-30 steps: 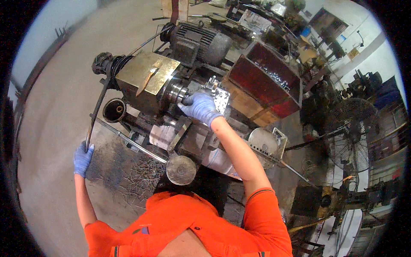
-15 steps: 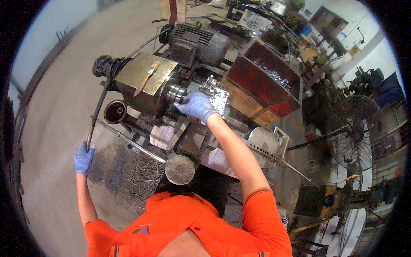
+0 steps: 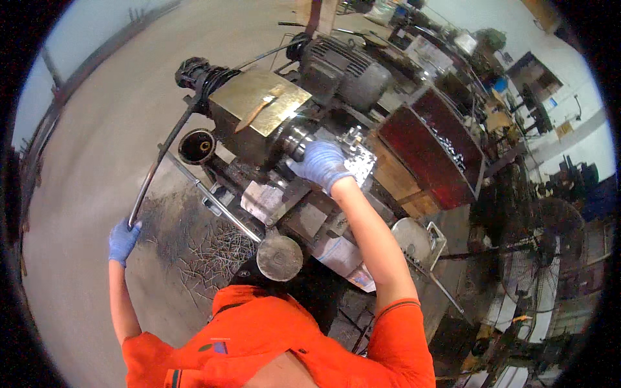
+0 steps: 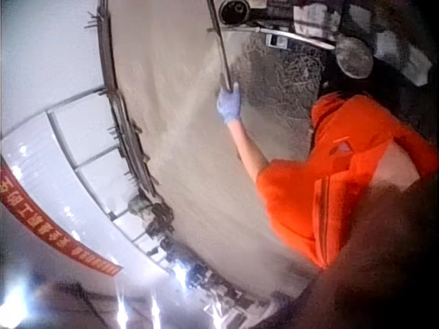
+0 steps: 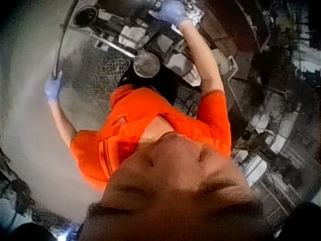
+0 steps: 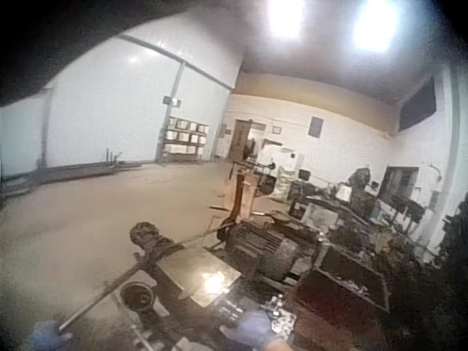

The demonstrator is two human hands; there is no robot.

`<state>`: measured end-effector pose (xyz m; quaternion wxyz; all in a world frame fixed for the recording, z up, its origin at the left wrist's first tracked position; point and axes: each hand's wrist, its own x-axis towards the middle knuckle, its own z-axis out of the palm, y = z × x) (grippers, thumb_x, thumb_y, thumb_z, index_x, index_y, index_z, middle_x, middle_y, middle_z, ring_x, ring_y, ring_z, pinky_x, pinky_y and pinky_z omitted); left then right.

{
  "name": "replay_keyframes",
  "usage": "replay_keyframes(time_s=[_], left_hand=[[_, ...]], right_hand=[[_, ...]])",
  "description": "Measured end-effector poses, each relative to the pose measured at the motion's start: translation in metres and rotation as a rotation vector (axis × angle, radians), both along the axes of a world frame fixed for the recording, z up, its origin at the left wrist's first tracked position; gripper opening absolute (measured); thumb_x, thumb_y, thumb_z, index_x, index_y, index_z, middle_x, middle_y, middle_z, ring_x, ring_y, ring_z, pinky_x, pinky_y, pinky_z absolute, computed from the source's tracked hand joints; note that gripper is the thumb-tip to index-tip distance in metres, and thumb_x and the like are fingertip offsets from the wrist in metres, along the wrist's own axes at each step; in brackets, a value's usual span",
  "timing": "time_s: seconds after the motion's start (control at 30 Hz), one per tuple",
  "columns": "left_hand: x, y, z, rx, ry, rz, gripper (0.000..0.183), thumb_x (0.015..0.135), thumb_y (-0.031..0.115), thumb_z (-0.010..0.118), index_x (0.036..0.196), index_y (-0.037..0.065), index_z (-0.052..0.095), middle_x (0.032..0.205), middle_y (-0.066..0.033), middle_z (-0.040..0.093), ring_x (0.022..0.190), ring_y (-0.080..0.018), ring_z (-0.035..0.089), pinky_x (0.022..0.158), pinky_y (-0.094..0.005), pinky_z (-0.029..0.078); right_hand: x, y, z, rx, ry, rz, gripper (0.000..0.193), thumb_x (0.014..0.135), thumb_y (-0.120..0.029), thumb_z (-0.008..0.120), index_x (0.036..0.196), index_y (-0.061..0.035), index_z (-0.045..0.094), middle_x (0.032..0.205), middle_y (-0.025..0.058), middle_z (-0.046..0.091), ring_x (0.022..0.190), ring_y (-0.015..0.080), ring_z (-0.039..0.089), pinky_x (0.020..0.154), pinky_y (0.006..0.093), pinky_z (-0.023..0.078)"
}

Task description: The person operates a metal lathe machine. They insert a metal rod, manipulate levers and handles to machine the part, and then place the finished metal piece into a large circular container on the floor.

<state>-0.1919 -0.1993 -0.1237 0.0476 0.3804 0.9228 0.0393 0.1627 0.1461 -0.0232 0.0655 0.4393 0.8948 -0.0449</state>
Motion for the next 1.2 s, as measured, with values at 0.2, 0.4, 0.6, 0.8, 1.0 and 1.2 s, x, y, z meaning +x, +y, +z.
replay_keyframes(time_s=[0.2, 0.4, 0.6, 0.8, 1.0, 1.2], left_hand=[[-0.049, 0.023, -0.004, -0.051, 0.330, -0.204, 0.022, 0.075, 0.024, 0.058, 0.087, 0.007, 0.060, 0.072, -0.0143, 0.061, 0.069, -0.0307, 0.059, 0.063, -0.0414, 0.045], [-0.193, 0.043, -0.017, -0.026, 0.702, -0.366, 0.029, 0.073, 0.017, 0.058, 0.100, 0.006, 0.057, 0.068, -0.0105, 0.059, 0.062, -0.0282, 0.056, 0.061, -0.0396, 0.044], [-0.173, 0.061, -0.013, 0.008, 0.571, -0.045, 0.024, 0.078, 0.021, 0.054, 0.097, 0.009, 0.061, 0.079, -0.0126, 0.063, 0.069, -0.0298, 0.061, 0.064, -0.0405, 0.047], [-0.092, 0.101, -0.011, 0.759, 0.449, -0.286, 0.031, 0.081, 0.030, 0.056, 0.100, 0.006, 0.063, 0.085, -0.0141, 0.065, 0.073, -0.0295, 0.063, 0.070, -0.0397, 0.049], [0.005, 0.145, -0.187, 0.530, -0.674, -0.147, 0.036, 0.078, 0.033, 0.062, 0.097, 0.003, 0.063, 0.090, -0.0186, 0.064, 0.080, -0.0297, 0.063, 0.068, -0.0376, 0.048], [0.067, 0.189, -0.193, -0.244, -0.138, -0.526, 0.035, 0.071, 0.038, 0.058, 0.093, 0.012, 0.065, 0.094, -0.0138, 0.064, 0.087, -0.0319, 0.061, 0.075, -0.0391, 0.049]], right_hand=[[0.001, 0.005, -0.014, 0.068, 0.010, 0.018, 0.060, 0.073, -0.057, 0.055, 0.072, 0.0023, 0.064, 0.066, 0.0204, 0.061, 0.066, 0.0342, 0.061, 0.068, 0.0410, 0.048], [-0.004, 0.009, -0.022, 0.088, 0.037, -0.064, 0.062, 0.072, -0.059, 0.054, 0.067, 0.0021, 0.063, 0.062, 0.0210, 0.059, 0.063, 0.0338, 0.060, 0.064, 0.0409, 0.047], [-0.002, 0.001, -0.008, 0.056, 0.038, -0.071, 0.058, 0.073, -0.059, 0.053, 0.069, -0.0016, 0.066, 0.065, 0.0194, 0.060, 0.066, 0.0338, 0.060, 0.068, 0.0414, 0.047], [0.044, -0.026, 0.010, 0.331, 0.542, 0.076, 0.033, 0.072, -0.040, 0.063, 0.077, -0.0075, 0.068, 0.089, 0.0093, 0.064, 0.090, 0.0293, 0.057, 0.084, 0.0377, 0.042], [0.152, -0.050, 0.010, 0.417, 0.632, -0.154, 0.022, 0.067, -0.026, 0.071, 0.074, -0.0061, 0.068, 0.086, 0.0133, 0.064, 0.086, 0.0300, 0.058, 0.077, 0.0380, 0.045], [0.273, -0.101, -0.022, 0.445, 0.592, -0.383, 0.015, 0.069, -0.017, 0.071, 0.075, -0.0040, 0.068, 0.081, 0.0135, 0.065, 0.079, 0.0298, 0.061, 0.074, 0.0349, 0.047]])
